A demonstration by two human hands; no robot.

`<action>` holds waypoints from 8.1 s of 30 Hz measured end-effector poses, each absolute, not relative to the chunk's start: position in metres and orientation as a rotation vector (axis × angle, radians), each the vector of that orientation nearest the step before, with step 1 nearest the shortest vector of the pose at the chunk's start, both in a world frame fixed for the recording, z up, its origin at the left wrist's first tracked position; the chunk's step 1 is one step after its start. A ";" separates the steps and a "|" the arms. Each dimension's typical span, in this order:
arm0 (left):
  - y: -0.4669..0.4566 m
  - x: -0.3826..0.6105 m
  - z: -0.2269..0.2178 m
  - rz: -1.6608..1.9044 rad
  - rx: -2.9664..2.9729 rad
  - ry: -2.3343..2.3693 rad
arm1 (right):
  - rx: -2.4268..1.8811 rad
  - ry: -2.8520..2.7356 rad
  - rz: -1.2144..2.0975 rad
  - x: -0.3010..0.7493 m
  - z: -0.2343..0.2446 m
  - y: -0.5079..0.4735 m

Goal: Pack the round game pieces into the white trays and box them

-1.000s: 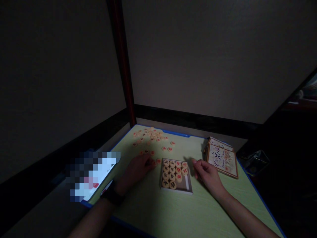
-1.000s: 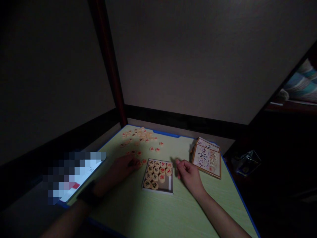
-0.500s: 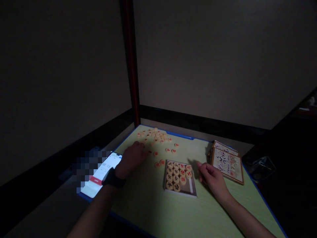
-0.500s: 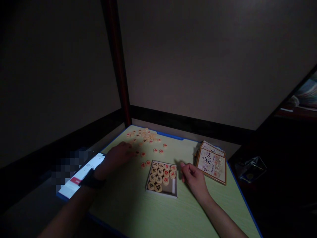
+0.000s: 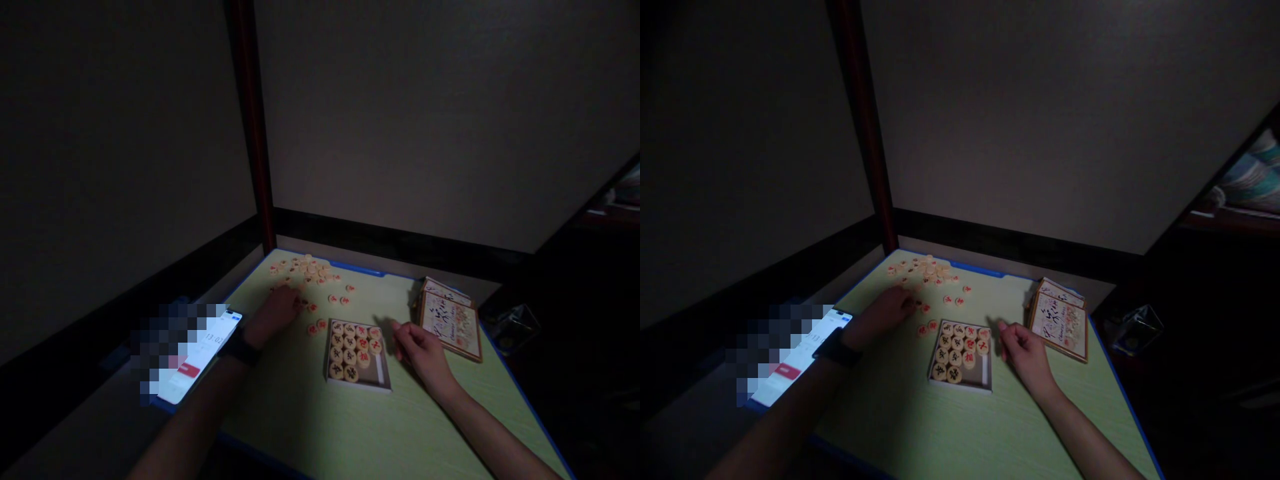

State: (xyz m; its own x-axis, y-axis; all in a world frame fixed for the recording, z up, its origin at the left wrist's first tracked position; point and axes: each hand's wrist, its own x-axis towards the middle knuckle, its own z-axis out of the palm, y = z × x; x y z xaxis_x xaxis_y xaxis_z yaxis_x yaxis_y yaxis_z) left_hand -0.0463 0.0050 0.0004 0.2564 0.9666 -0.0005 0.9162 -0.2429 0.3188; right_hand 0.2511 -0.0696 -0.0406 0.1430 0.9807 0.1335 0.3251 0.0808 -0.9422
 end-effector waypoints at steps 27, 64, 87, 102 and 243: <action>-0.012 -0.045 0.001 0.558 2.323 1.669 | -1.507 -1.404 0.817 0.251 -0.032 -0.072; -0.002 -0.062 -0.008 0.341 2.221 1.662 | -1.653 -2.671 0.085 0.161 0.007 0.095; 0.003 -0.048 -0.014 0.648 2.420 1.632 | -1.513 -2.339 0.226 0.234 -0.014 0.022; 0.027 0.020 -0.018 0.486 2.674 1.397 | -1.453 -2.131 0.516 0.242 0.019 -0.096; 0.044 -0.052 0.012 0.119 2.213 1.805 | -1.475 -2.352 0.591 0.215 0.005 -0.120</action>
